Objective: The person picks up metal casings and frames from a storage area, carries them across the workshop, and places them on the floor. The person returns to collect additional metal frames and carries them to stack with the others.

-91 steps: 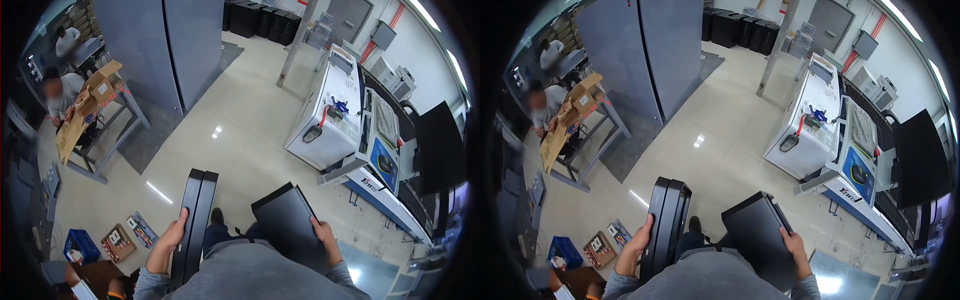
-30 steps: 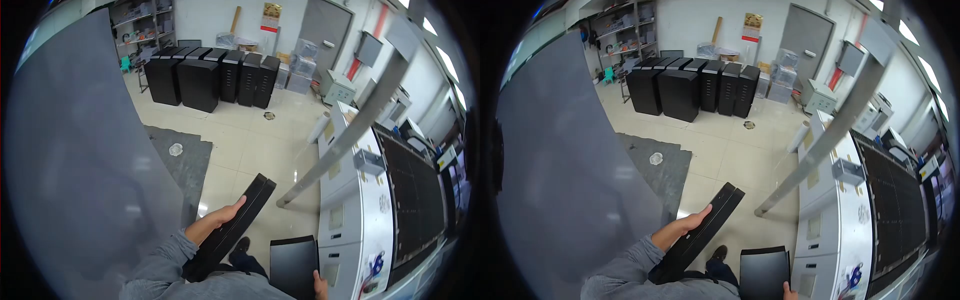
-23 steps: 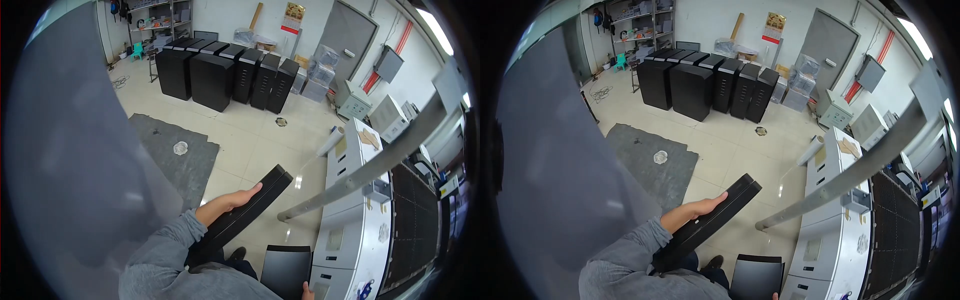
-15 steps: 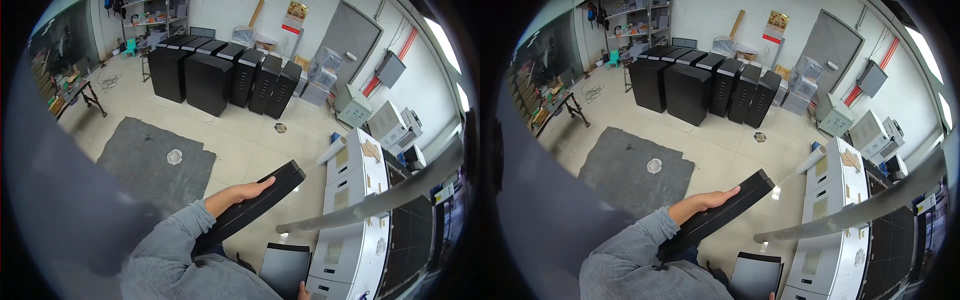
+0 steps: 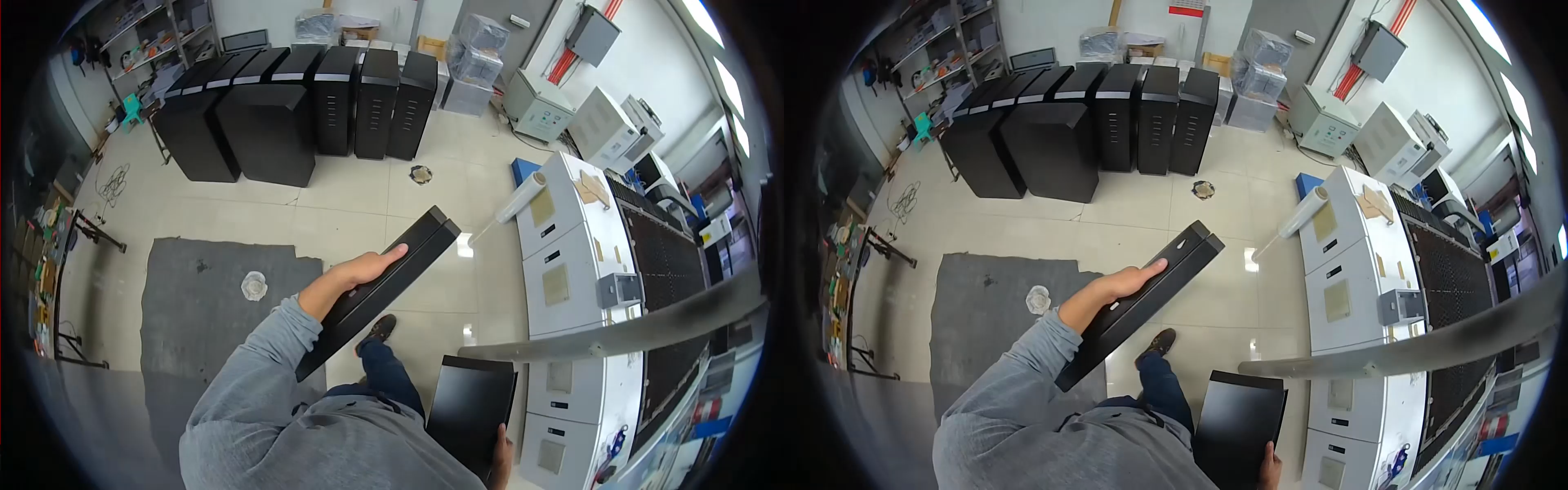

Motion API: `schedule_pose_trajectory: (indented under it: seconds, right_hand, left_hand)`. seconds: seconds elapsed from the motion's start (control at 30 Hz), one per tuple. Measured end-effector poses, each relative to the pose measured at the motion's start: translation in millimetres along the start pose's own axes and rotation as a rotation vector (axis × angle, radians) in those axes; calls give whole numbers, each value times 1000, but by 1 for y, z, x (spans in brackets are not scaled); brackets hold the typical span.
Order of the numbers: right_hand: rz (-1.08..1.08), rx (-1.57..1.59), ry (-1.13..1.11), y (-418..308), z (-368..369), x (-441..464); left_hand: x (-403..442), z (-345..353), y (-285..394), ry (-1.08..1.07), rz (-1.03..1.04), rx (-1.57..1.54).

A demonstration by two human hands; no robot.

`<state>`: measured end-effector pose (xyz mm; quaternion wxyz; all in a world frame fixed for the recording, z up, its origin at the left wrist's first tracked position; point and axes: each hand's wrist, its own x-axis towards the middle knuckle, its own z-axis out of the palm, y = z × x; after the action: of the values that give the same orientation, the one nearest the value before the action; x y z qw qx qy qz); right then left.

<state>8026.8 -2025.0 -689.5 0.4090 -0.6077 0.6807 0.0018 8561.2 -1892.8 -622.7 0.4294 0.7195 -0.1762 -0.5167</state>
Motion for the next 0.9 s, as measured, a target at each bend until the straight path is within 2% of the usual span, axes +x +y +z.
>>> schedule_pose_trajectory:
  seconds: [0.1,0.13,0.23,0.3,0.37,0.53,0.6,0.63,0.7,0.8,0.9]
  right_hand:
    - [30,2,-66,-15,35,50]
    - [28,29,-75,-29,43,69]
    - [86,87,-86,-53,57,80]
    - [97,160,-41,-82,69,97]
    - [94,73,-41,-99,76,105]
    - [42,49,-109,-125,108,142]
    - [10,-10,-115,-145,115,144]
    - [12,-21,-133,-160,122,142]
    - [5,-33,-149,-216,131,140]
    - [-110,-213,-152,-291,154,151]
    - [-241,-332,-88,-360,198,172]
  left_hand:
    - [33,-41,2,43,-6,39]
    - [51,-56,-4,132,-24,91]
    - [76,-105,0,39,-165,41]
    - [78,-134,12,63,-150,38]
    - [80,-159,9,69,-161,27]
    - [78,-215,11,148,-279,49]
    - [60,-231,30,110,-361,-8]
    - [58,-241,40,83,-389,-26]
    - [67,-263,17,117,-382,-13]
    - [68,-302,3,178,-432,17]
    - [82,-350,-44,227,-463,-29]
